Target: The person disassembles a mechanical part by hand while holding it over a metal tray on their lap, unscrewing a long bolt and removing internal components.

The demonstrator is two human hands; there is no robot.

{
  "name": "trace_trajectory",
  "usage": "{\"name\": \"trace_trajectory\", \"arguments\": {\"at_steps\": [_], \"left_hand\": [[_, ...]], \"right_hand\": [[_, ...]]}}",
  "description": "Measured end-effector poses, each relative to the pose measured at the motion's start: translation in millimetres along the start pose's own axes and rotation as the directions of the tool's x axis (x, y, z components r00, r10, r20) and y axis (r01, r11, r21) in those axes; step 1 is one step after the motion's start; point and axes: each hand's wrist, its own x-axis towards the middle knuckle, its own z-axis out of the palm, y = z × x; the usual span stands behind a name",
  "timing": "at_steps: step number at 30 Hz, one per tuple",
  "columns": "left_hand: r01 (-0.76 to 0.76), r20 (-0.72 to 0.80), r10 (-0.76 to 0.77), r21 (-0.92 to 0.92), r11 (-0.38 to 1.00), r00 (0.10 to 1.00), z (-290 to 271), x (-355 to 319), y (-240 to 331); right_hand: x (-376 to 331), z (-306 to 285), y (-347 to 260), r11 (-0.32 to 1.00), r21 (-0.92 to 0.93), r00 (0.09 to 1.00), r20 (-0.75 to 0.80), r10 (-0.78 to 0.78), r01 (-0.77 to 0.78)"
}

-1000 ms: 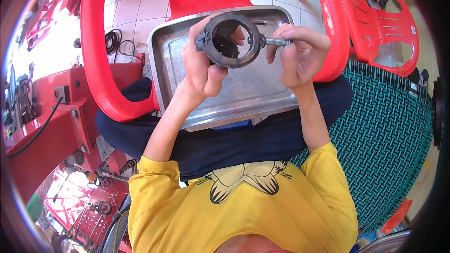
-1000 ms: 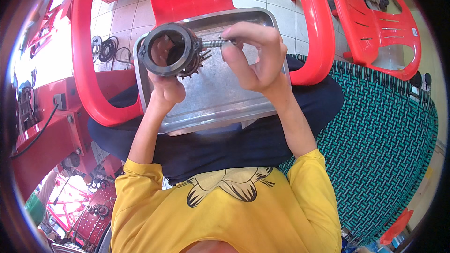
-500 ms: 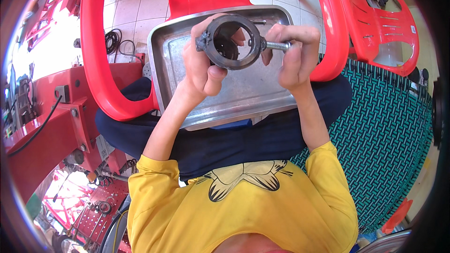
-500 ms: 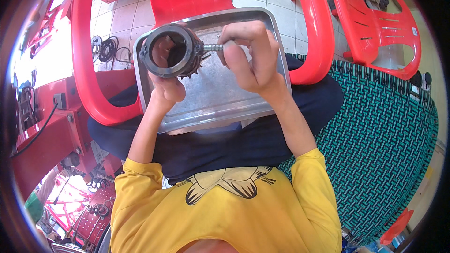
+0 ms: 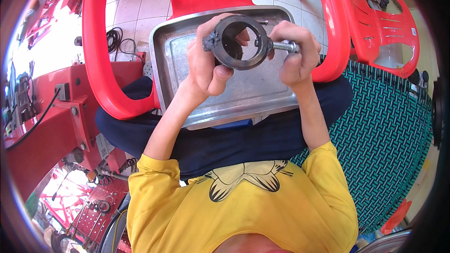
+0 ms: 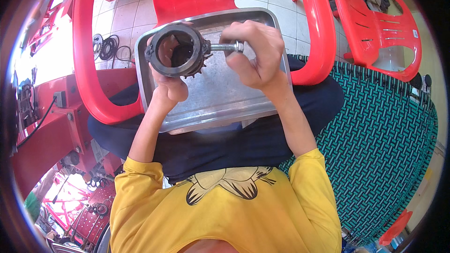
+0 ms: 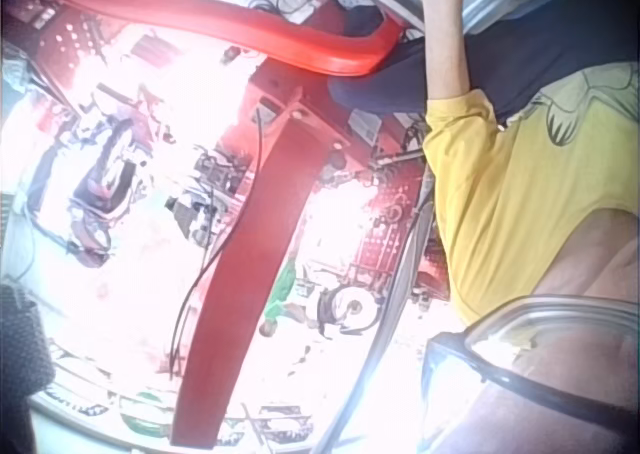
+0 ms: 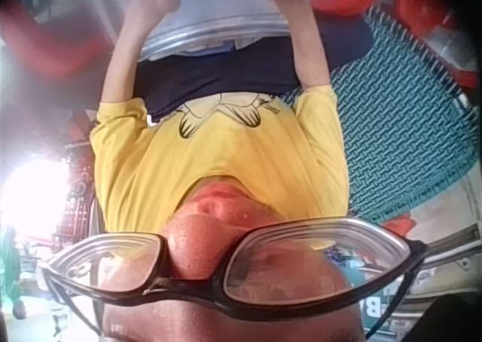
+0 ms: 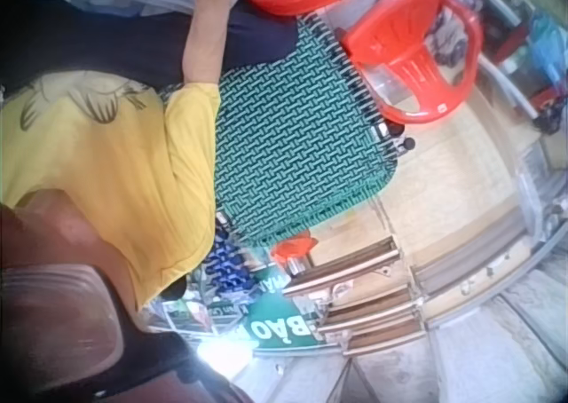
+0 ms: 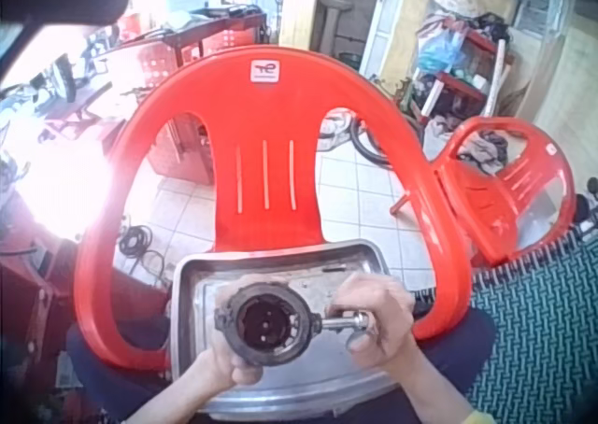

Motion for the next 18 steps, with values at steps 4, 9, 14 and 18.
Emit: {"name": "trace_trajectory", "arguments": {"at_steps": [4, 9, 14, 18], "left_hand": [[-0.040, 0.008, 0.040, -0.002, 0.999, 0.999, -0.3, -0.2, -5.1], [0.013, 0.018, -0.014, 0.017, 1.000, 1.000, -4.2, -0.1, -1.3], [0.048, -0.041, -0.050, -0.038, 0.998, 0.998, -3.0, -4.6, -9.9], [0.105, 0.059, -0.108, 0.045, 0.993, 0.992, -15.8, -9.3, -10.6]], "right_hand": [[-1.9, 12.8, -3.2, 0.995, 0.101, 0.989, -0.148, -0.005, 0.020], [-6.0, -10.6, -0.7, 0.997, -0.057, 0.995, 0.081, 0.060, -0.055], [-4.2, 9.0, -7.3, 0.987, 0.040, 0.979, -0.128, 0.157, -0.153], [-2.9, 2.1, -6.4, 0.992, -0.069, 0.994, -0.013, 0.110, -0.110]]}}
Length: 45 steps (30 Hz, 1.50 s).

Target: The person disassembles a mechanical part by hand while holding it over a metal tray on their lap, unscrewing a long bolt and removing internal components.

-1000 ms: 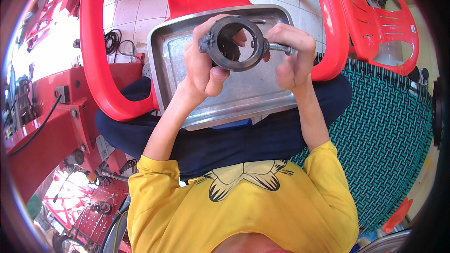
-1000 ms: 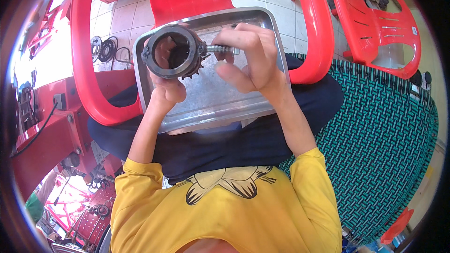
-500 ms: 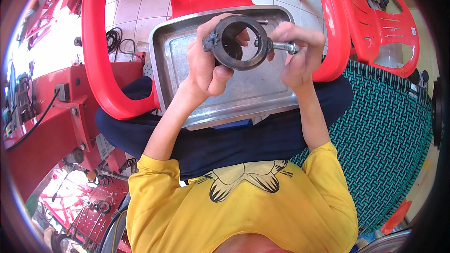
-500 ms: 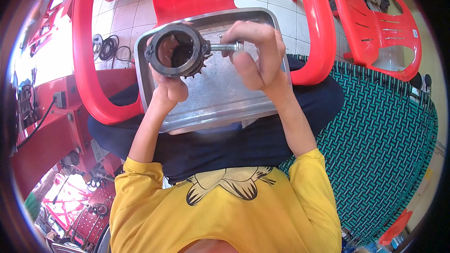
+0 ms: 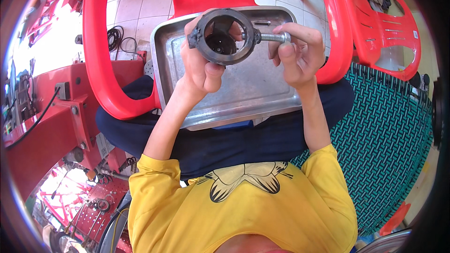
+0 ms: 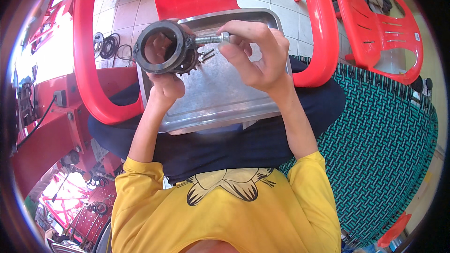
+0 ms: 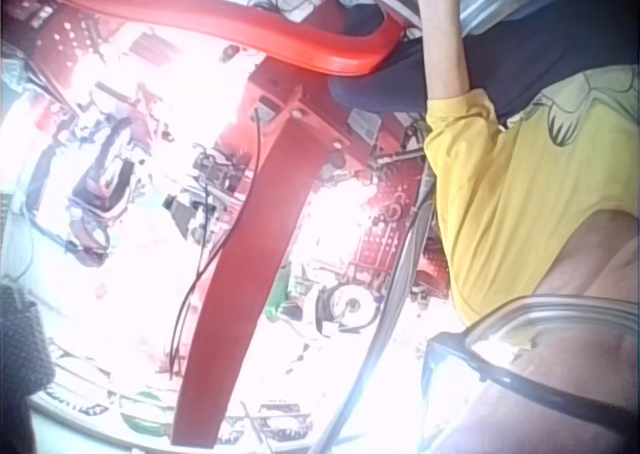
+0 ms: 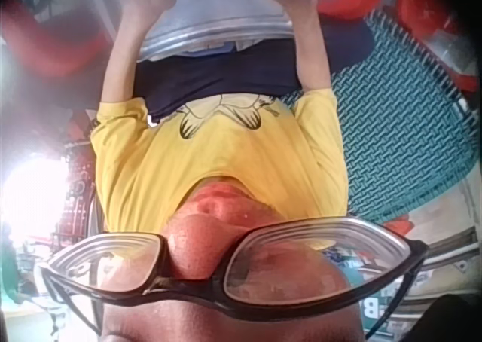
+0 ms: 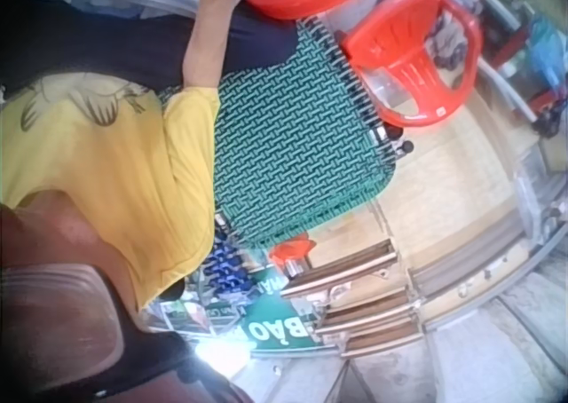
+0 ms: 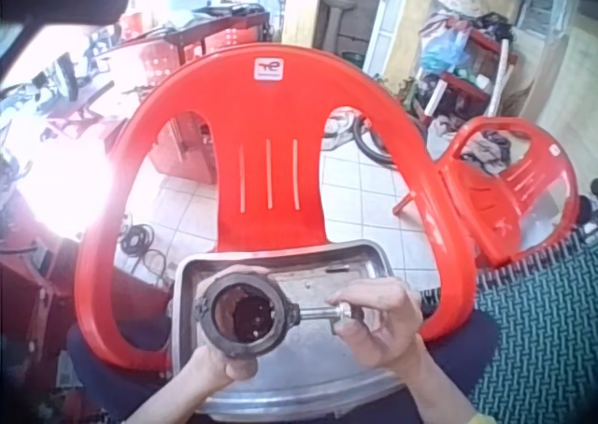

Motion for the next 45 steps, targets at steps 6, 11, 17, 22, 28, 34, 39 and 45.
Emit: {"name": "trace_trajectory", "arguments": {"at_steps": [6, 11, 17, 22, 28, 34, 39, 45], "left_hand": [[-0.162, -0.100, 0.162, 0.012, 0.987, 0.982, 7.9, 6.4, -5.5], [-0.098, -0.131, 0.093, -0.029, 0.995, 0.987, 12.9, 2.8, -3.1], [-0.189, -0.057, 0.189, -0.006, 0.982, 0.980, 10.0, 8.0, -3.7], [-0.164, -0.035, 0.163, -0.018, 0.986, 0.986, 8.9, 4.5, -8.0], [-0.195, -0.057, 0.195, 0.005, 0.981, 0.979, 9.5, 6.3, -4.8], [-0.140, -0.069, 0.137, -0.039, 0.989, 0.988, 10.9, 2.5, -6.8], [-0.169, -0.044, 0.169, -0.004, 0.986, 0.985, 10.1, 4.9, -4.4], [-0.203, -0.056, 0.204, 0.019, 0.979, 0.977, 12.0, 6.2, -4.8]], "right_hand": [[4.4, 4.2, -9.1, 0.984, 0.157, 0.995, -0.042, 0.087, -0.079], [3.8, 0.0, -10.0, 0.987, 0.114, 0.994, 0.026, 0.110, -0.112], [2.6, -1.7, -4.9, 0.994, 0.104, 0.999, -0.017, 0.040, -0.038], [-1.3, -4.2, 3.9, 0.998, 0.012, 0.997, 0.053, -0.056, 0.055], [2.9, -2.0, -2.4, 0.998, 0.065, 0.999, 0.048, 0.001, -0.004], [-2.5, -3.6, 5.3, 0.995, -0.001, 0.995, 0.027, -0.095, 0.095], [-0.6, -5.2, 6.9, 0.995, 0.049, 0.997, 0.002, -0.083, 0.083], [-8.0, -4.7, 9.7, 0.984, -0.093, 0.988, -0.018, -0.154, 0.152]]}}
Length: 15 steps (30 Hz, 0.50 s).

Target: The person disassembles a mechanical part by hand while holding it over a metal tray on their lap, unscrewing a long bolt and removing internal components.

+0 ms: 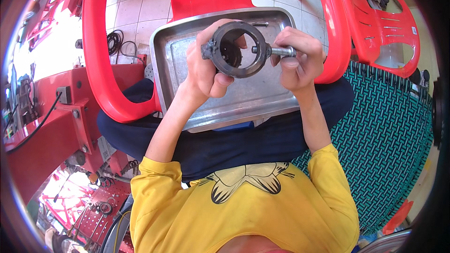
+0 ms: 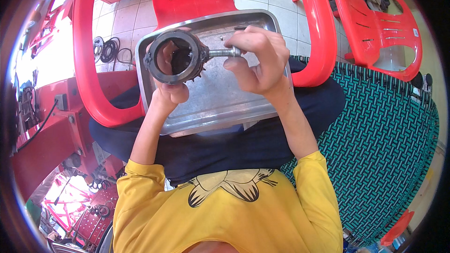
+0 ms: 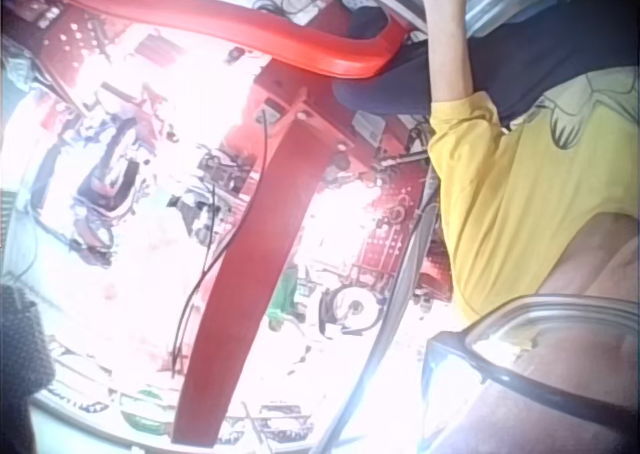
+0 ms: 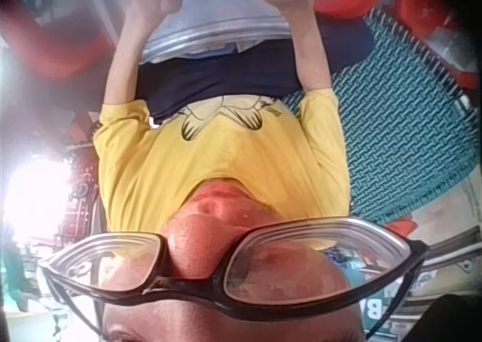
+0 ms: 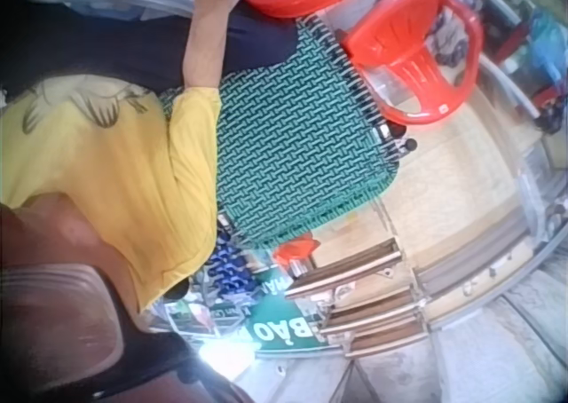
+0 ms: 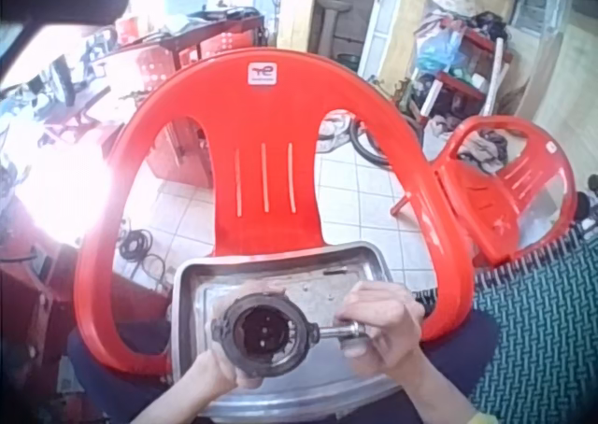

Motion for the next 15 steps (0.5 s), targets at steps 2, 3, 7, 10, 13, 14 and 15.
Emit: {"name": "trace_trajectory", "arguments": {"at_steps": [2, 3, 7, 10, 13, 14, 15], "left_hand": [[0.005, -0.001, -0.005, -0.007, 1.000, 1.000, -0.1, -2.5, -1.0], [0.023, -0.001, -0.023, -0.020, 1.000, 1.000, 0.3, -3.6, -1.1], [0.034, 0.013, -0.034, -0.032, 0.999, 0.999, 0.5, -4.1, -2.4], [0.008, -0.028, -0.008, -0.010, 1.000, 1.000, 2.4, 2.1, 2.4], [0.012, -0.028, -0.013, -0.005, 1.000, 1.000, 0.4, 2.9, 3.8], [0.016, -0.022, -0.016, -0.006, 1.000, 1.000, -0.3, 2.5, 3.6], [0.017, -0.011, -0.017, -0.012, 1.000, 1.000, -0.4, 1.7, 2.8]], "right_hand": [[5.7, -5.1, 2.8, 1.000, 0.012, 0.995, 0.093, -0.019, 0.018], [7.4, -6.4, 2.9, 1.000, 0.016, 0.992, 0.122, -0.025, 0.023], [4.1, 9.8, -10.2, 0.983, 0.165, 0.992, -0.077, 0.098, -0.085], [-1.0, 12.0, -11.4, 0.988, 0.095, 0.982, -0.132, 0.135, -0.123], [5.6, 4.1, -10.7, 0.992, 0.018, 0.992, -0.031, 0.122, -0.122], [7.1, 3.4, -10.3, 0.992, 0.023, 0.993, -0.006, 0.122, -0.122], [8.7, 2.2, -10.2, 0.992, 0.027, 0.992, 0.019, 0.121, -0.121]]}}
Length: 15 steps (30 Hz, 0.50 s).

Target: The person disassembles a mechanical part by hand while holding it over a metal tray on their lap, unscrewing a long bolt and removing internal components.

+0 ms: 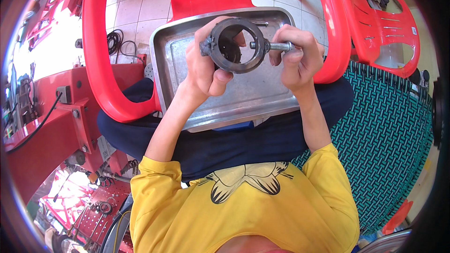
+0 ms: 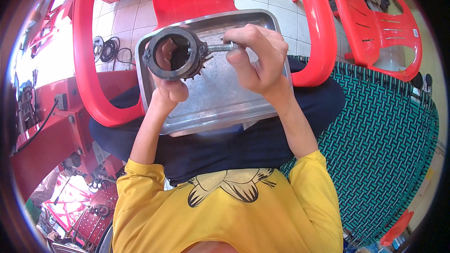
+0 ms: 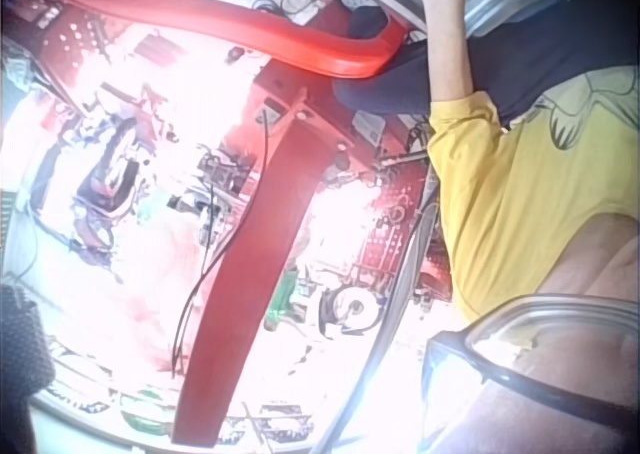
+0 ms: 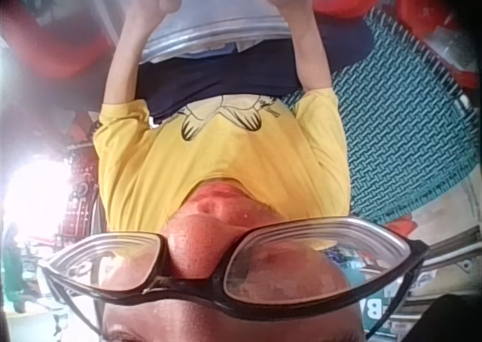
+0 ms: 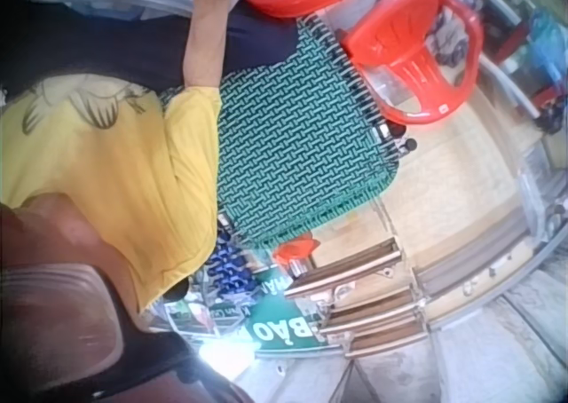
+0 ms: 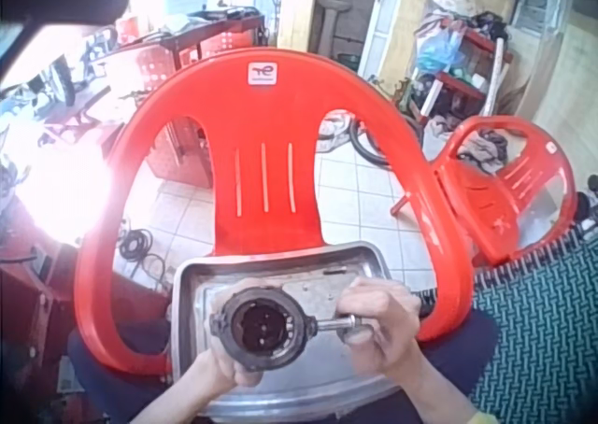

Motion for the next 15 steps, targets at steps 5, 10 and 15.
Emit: {"name": "trace_trajectory", "arguments": {"at_steps": [5, 10, 15], "left_hand": [[0.040, 0.031, -0.039, -0.025, 0.999, 0.999, -0.5, -5.2, -3.2], [0.067, -0.009, -0.067, -0.024, 0.997, 0.998, 1.1, -4.2, -0.2], [0.037, -0.031, -0.037, -0.008, 0.999, 0.999, 0.5, -4.2, -2.4]], "right_hand": [[2.5, -1.0, 1.1, 0.998, 0.042, 0.993, 0.104, -0.048, 0.044], [-3.1, 14.5, -4.3, 0.981, 0.193, 0.996, -0.093, 0.007, 0.011], [-2.8, 5.1, -0.1, 0.995, 0.060, 0.996, -0.050, -0.079, 0.082]]}}
